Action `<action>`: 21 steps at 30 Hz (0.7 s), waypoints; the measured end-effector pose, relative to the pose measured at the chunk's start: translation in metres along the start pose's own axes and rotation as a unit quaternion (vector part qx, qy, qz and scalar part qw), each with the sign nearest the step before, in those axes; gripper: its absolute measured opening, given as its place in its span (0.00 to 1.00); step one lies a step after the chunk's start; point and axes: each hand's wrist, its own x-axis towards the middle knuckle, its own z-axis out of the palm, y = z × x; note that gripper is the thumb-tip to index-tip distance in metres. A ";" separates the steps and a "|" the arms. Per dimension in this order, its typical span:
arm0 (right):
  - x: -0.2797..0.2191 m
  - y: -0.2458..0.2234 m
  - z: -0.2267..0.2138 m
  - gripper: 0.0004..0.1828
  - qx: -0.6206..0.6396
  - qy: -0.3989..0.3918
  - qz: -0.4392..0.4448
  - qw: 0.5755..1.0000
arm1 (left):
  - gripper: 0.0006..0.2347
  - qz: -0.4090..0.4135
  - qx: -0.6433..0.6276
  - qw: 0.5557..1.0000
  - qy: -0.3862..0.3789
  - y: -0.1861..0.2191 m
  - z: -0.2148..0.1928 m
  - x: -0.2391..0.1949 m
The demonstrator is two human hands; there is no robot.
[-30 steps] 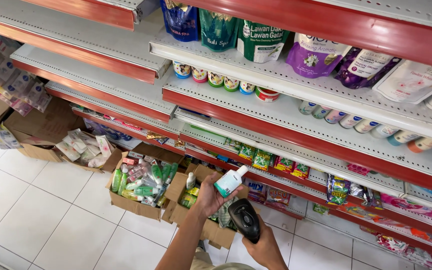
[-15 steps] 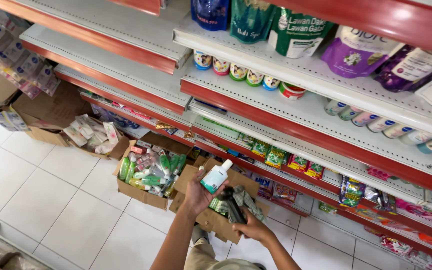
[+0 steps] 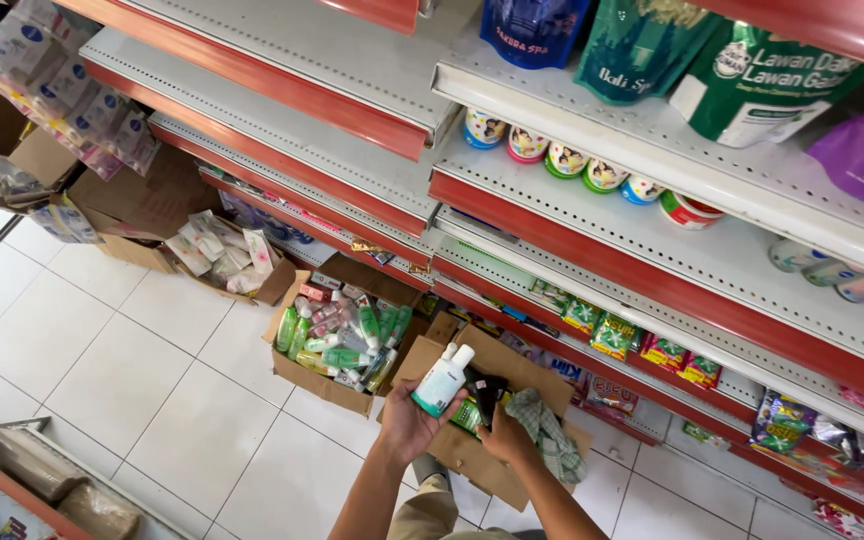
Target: The person takes cosmetic tubes and bottles from a store shelf, wipes some items with a cloth, scans each item with a handheld barcode scanner, and places them into a cardboard box on the floor. They repeat this for several items and place one bottle back on the shelf.
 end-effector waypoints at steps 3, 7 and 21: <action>0.012 -0.002 0.031 0.49 -0.008 -0.017 0.013 1.000 | 0.24 -0.008 -0.006 1.000 -0.001 0.003 -0.004 0.001; 0.009 -0.014 0.054 0.46 0.013 -0.033 0.041 0.999 | 0.24 -0.030 -0.017 0.999 0.005 0.005 -0.004 0.002; -0.032 0.014 0.071 0.63 0.055 -0.012 0.016 0.998 | 0.23 -0.062 -0.004 0.998 0.015 -0.008 -0.002 -0.003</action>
